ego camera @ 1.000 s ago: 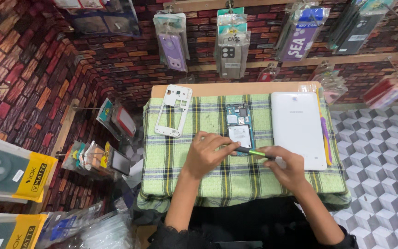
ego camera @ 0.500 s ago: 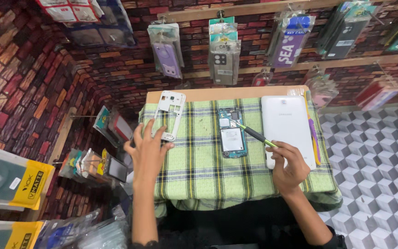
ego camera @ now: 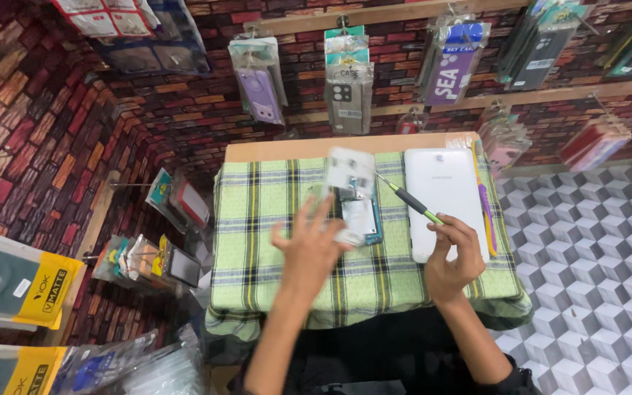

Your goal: The person uses a screwdriver to remove screws from the back of a white smartphone. They then pry open the back cover and remove it, exposing the internal components. The person places the back cover and screws on the table.

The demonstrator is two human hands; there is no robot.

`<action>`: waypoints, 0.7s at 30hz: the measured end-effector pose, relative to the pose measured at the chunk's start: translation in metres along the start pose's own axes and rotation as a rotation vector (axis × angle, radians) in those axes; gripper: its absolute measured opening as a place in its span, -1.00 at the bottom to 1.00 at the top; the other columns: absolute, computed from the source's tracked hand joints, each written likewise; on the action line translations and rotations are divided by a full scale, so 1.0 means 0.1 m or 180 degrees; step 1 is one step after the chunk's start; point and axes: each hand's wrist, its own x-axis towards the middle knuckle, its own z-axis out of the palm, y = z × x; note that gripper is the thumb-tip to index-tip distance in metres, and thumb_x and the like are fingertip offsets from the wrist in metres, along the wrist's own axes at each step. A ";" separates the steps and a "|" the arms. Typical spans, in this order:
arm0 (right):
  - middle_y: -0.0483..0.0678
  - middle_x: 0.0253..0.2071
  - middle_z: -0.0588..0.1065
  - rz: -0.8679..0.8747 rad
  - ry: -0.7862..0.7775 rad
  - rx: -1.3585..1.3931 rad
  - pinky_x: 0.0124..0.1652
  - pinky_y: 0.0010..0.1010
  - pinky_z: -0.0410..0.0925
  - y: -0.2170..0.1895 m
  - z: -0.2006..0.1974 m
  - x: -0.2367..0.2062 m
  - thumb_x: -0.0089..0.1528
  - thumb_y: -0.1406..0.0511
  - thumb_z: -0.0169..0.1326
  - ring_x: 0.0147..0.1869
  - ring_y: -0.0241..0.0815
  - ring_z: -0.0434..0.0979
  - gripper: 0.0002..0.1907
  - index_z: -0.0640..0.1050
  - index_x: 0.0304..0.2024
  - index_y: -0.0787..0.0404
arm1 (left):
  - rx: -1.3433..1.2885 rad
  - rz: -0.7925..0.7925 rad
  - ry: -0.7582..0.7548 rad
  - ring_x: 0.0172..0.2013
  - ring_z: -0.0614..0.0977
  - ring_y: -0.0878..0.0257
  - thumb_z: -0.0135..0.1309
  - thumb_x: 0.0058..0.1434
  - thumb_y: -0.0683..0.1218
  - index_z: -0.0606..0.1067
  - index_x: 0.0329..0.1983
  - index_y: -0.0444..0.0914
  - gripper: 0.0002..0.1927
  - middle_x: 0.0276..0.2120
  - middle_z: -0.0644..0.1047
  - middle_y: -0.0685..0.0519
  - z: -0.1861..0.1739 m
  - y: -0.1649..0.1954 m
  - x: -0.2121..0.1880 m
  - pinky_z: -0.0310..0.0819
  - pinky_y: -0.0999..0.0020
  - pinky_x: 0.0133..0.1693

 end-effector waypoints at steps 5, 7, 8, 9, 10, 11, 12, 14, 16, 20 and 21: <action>0.15 -0.11 0.58 0.0005 0.0012 -0.0194 -0.07 -0.29 0.53 -0.04 0.02 0.00 0.32 0.59 0.10 -0.03 0.02 0.65 -0.88 0.51 -0.13 0.37 | -0.0355 -0.0551 -0.0670 0.39 0.19 -0.02 0.27 0.11 0.10 0.61 -0.09 -0.15 -0.64 0.37 0.32 -0.01 0.31 0.38 0.06 -0.27 -0.48 0.23; 0.14 -0.10 0.58 0.0000 -0.0016 -0.0203 -0.08 -0.30 0.52 -0.05 0.03 0.01 0.32 0.58 0.11 -0.04 0.01 0.65 -0.89 0.53 -0.14 0.36 | -0.0303 -0.0682 -0.0607 0.39 0.20 -0.03 0.28 0.12 0.08 0.61 -0.12 -0.18 -0.66 0.37 0.31 -0.04 0.39 0.42 0.07 -0.26 -0.46 0.22; 0.14 -0.10 0.58 0.0000 -0.0033 -0.0211 -0.09 -0.30 0.52 -0.04 0.03 0.01 0.32 0.58 0.11 -0.05 0.00 0.65 -0.90 0.53 -0.15 0.36 | -0.0281 -0.0749 -0.0579 0.39 0.20 -0.04 0.29 0.12 0.08 0.62 -0.14 -0.19 -0.67 0.37 0.31 -0.06 0.42 0.42 0.06 -0.25 -0.46 0.21; 0.14 -0.10 0.58 0.0037 -0.0048 -0.0175 -0.12 -0.33 0.52 -0.04 0.03 0.01 0.32 0.58 0.11 -0.06 -0.02 0.65 -0.90 0.54 -0.15 0.37 | -0.0236 -0.0744 -0.0525 0.39 0.21 -0.04 0.29 0.10 0.07 0.62 -0.13 -0.19 -0.66 0.37 0.32 -0.06 0.46 0.41 0.06 -0.24 -0.44 0.20; 0.14 -0.10 0.58 0.0075 -0.0066 -0.0137 -0.15 -0.36 0.51 -0.04 0.03 0.01 0.33 0.58 0.10 -0.08 -0.04 0.65 -0.91 0.54 -0.15 0.37 | -0.0191 -0.0742 -0.0471 0.38 0.22 -0.03 0.30 0.08 0.06 0.61 -0.13 -0.20 -0.65 0.37 0.33 -0.06 0.49 0.40 0.05 -0.22 -0.42 0.20; 0.14 -0.10 0.58 0.0111 -0.0086 -0.0096 -0.18 -0.39 0.51 -0.03 0.03 0.01 0.33 0.57 0.10 -0.10 -0.06 0.65 -0.91 0.55 -0.15 0.37 | -0.0147 -0.0743 -0.0415 0.38 0.23 -0.03 0.30 0.06 0.06 0.61 -0.13 -0.20 -0.64 0.36 0.34 -0.07 0.52 0.38 0.03 -0.20 -0.40 0.20; 0.14 -0.09 0.58 0.0104 -0.0088 -0.0088 -0.18 -0.39 0.52 -0.03 0.03 0.00 0.33 0.57 0.10 -0.09 -0.06 0.65 -0.91 0.54 -0.15 0.37 | -0.0176 -0.0710 -0.0345 0.37 0.24 -0.02 0.30 0.06 0.06 0.61 -0.13 -0.21 -0.64 0.35 0.35 -0.06 0.55 0.37 0.01 -0.20 -0.38 0.19; 0.13 -0.08 0.57 0.0088 -0.0090 -0.0071 -0.17 -0.40 0.52 -0.03 0.03 0.00 0.34 0.57 0.09 -0.08 -0.06 0.65 -0.91 0.54 -0.14 0.37 | -0.0234 -0.0644 -0.0203 0.36 0.26 -0.01 0.31 0.07 0.07 0.61 -0.15 -0.21 -0.64 0.33 0.38 -0.05 0.59 0.34 -0.03 -0.20 -0.35 0.18; 0.14 -0.09 0.57 0.0146 -0.0104 -0.0020 -0.18 -0.41 0.53 -0.03 0.03 0.00 0.34 0.58 0.09 -0.10 -0.07 0.66 -0.91 0.54 -0.14 0.38 | -0.0271 -0.0646 -0.0188 0.35 0.27 0.00 0.31 0.06 0.07 0.61 -0.14 -0.20 -0.64 0.32 0.39 -0.02 0.61 0.32 -0.07 -0.20 -0.34 0.18; 0.14 -0.08 0.56 0.0214 -0.0154 0.0062 -0.18 -0.41 0.55 -0.04 0.04 0.01 0.33 0.60 0.06 -0.12 -0.08 0.67 -0.89 0.53 -0.14 0.39 | -0.0336 -0.0648 -0.0233 0.34 0.29 0.02 0.29 0.09 0.07 0.60 -0.09 -0.18 -0.63 0.29 0.41 0.03 0.60 0.29 -0.10 -0.21 -0.33 0.18; 0.15 -0.08 0.56 0.0220 -0.0162 0.0070 -0.18 -0.41 0.55 -0.04 0.04 0.01 0.33 0.60 0.06 -0.12 -0.08 0.67 -0.89 0.54 -0.14 0.40 | -0.0310 -0.0599 -0.0213 0.33 0.30 0.02 0.28 0.10 0.07 0.60 -0.10 -0.18 -0.64 0.28 0.42 0.02 0.59 0.28 -0.10 -0.19 -0.33 0.17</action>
